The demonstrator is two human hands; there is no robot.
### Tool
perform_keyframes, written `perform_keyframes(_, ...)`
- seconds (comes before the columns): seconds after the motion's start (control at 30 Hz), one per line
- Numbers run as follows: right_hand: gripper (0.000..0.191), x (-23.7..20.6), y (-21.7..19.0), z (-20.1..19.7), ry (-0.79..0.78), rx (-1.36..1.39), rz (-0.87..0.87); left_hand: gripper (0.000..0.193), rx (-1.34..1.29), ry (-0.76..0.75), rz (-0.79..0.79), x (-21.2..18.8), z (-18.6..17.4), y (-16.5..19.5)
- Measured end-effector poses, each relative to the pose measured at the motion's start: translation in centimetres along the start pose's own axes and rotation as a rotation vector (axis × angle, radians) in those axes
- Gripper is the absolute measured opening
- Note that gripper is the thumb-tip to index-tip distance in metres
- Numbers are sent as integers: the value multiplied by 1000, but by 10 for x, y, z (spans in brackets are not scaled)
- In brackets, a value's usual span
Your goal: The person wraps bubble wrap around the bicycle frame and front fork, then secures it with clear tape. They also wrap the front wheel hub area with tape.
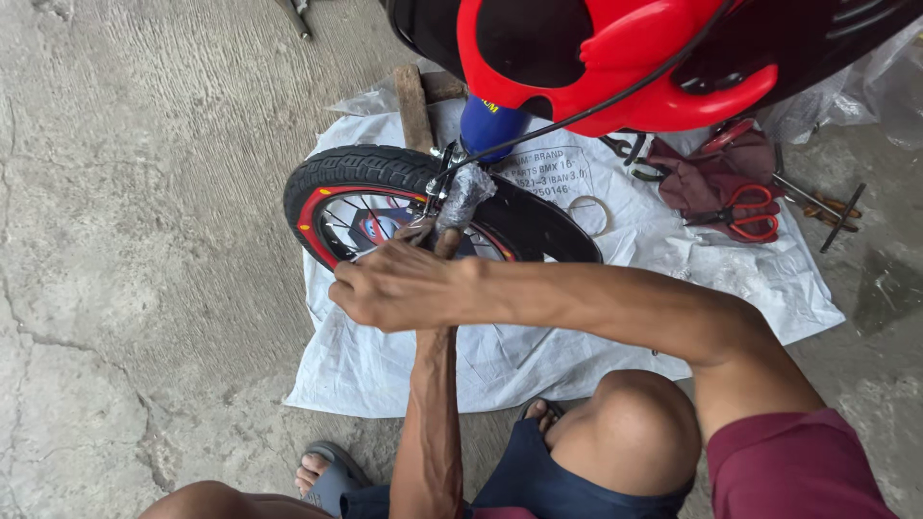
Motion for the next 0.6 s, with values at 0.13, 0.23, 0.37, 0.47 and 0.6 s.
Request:
perform_keyframes(0.13, 23, -4, -8, -2, 218, 222, 235, 49, 55, 11, 2, -2, 1, -1)
perform_keyframes(0.23, 26, 19, 9, -8, 328, 280, 508, 50, -13, -17, 13, -5, -1, -8)
perform_keyframes(0.37, 35, 34, 38, -33, 449, 433, 651, 46, 94, 33, 0, -2, -8, -14)
perform_keyframes(0.47, 43, 20, 29, -57, 355, 347, 565, 44, 191, 51, 5, -5, -11, -13)
perform_keyframes(0.6, 35, -6, -13, -78, 320, 326, 441, 43, 152, 1, 89, -17, -4, -9)
Point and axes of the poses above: each hand's wrist, its own x-axis towards the middle knuckle, its own z-axis out of the palm, y = z × x, the point moved 2 cm from there along x, towards the middle knuckle, and after that the axes turned 4 degrees about -z, right-handed, at the moved point
